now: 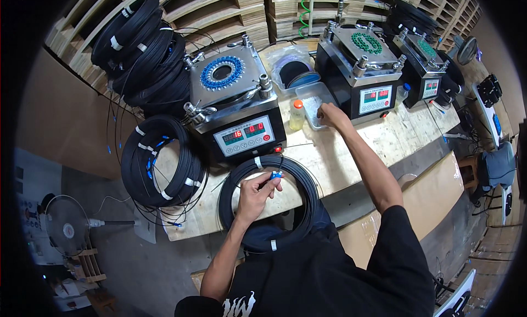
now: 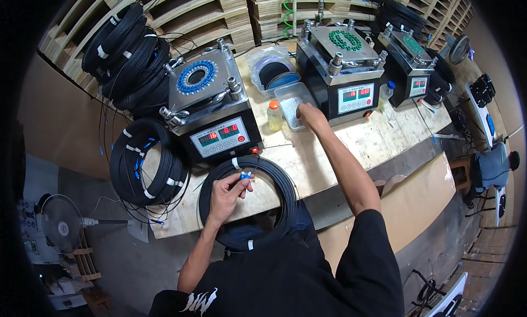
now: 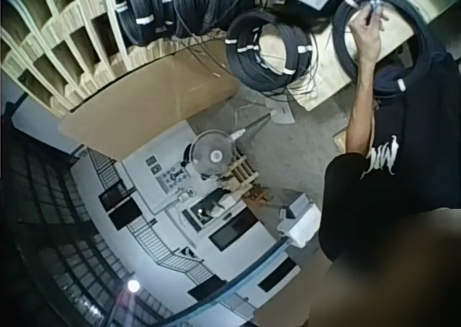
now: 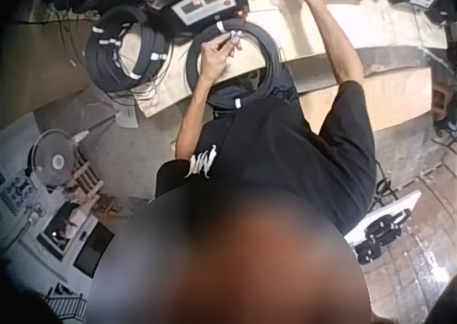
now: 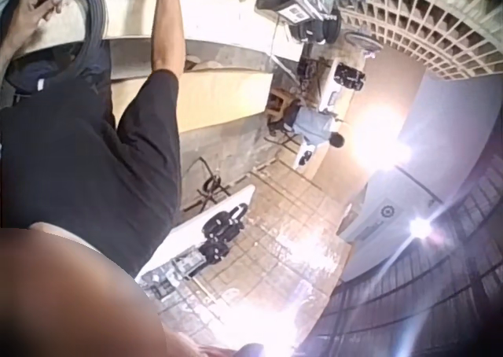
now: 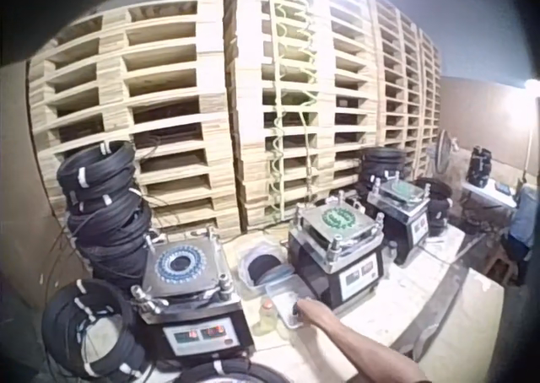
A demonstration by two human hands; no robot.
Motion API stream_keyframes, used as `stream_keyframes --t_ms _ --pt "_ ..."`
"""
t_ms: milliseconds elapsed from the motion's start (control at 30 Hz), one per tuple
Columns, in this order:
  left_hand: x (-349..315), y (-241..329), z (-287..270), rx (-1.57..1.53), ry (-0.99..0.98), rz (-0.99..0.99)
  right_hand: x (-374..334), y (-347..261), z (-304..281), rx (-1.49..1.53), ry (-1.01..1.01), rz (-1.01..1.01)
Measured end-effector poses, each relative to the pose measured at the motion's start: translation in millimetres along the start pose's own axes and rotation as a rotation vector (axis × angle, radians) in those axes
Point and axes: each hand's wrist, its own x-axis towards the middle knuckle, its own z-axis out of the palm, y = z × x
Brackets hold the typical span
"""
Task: The recorder is using industrial machinery to process or test coils of fiber optic cable, involving loading the coil into a machine and adjusting the fiber ends.
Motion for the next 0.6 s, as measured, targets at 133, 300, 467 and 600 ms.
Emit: stream_keyframes --t_ms 133,300,467,600 --pt "-6 0 -4 -0.003 0.007 -0.013 18 -10 1 0.039 -0.097 -0.075" --pt "-7 -2 -6 -0.029 0.010 0.001 19 -1 3 0.096 -0.065 -0.162" --pt "-7 -3 -5 -0.022 0.008 0.000 7 -9 -3 0.141 0.029 -0.164" --pt "-5 0 -2 -0.001 0.003 -0.002 -11 -35 -38 0.321 0.049 -0.068"
